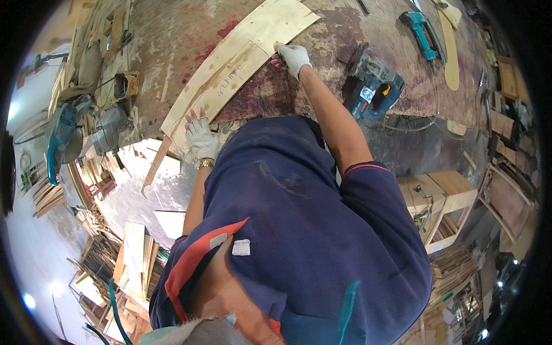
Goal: The person marks a long wooden plank with a pen, then uses a jigsaw to cut along the marked line. They reposition the plank and continue cutting to shape the wood piece.
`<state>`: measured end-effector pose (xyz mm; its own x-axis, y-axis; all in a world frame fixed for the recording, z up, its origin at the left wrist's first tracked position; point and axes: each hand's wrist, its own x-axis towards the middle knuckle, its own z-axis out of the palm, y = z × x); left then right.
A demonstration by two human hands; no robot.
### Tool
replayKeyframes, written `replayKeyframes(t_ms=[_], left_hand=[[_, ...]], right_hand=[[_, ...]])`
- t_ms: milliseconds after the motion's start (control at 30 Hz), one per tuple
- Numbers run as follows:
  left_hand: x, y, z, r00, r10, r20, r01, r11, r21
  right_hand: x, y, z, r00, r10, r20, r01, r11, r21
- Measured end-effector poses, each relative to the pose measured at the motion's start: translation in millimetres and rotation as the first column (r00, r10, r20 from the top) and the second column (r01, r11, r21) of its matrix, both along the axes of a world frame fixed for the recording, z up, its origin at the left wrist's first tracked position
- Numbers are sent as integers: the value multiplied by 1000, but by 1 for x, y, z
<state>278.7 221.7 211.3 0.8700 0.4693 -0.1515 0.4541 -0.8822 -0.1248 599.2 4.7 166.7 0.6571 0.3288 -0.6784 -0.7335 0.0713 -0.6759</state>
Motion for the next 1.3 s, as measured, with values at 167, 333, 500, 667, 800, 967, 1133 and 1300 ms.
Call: replayKeyframes(t_ms=[167, 333, 500, 667, 800, 967, 1133, 1300], left_hand=[[-28, 52, -46, 995, -52, 87, 32, 977, 213], [-19, 56, -21, 999, 34, -8, -34, 999, -2], [-22, 61, -11, 999, 31, -33, -31, 999, 13], [-24, 77, -5, 999, 22, 34, -23, 999, 33], [-3, 77, 32, 989, 82, 123, -67, 990, -126], [19, 94, 116, 991, 127, -32, -130, 927, -351], [24, 139, 97, 899, 81, -430, -419, 442, -793], [1, 147, 32, 845, 169, -507, -529, 120, -840]], right_hand=[[3, 6, 2, 999, 50, 12, -50, 998, 41], [3, -6, 13, 996, 86, 4, -86, 995, 58], [-3, 0, 19, 998, 70, -1, -70, 989, 130], [-1, 27, 21, 995, 61, 80, -78, 970, 229], [13, 32, 27, 991, 15, 132, -52, 957, 285], [14, 47, 70, 984, -49, 172, -22, 922, 387], [12, 52, 53, 792, 237, 562, -74, 952, -298], [-8, 52, 55, 636, 498, 590, -104, 812, -574]])
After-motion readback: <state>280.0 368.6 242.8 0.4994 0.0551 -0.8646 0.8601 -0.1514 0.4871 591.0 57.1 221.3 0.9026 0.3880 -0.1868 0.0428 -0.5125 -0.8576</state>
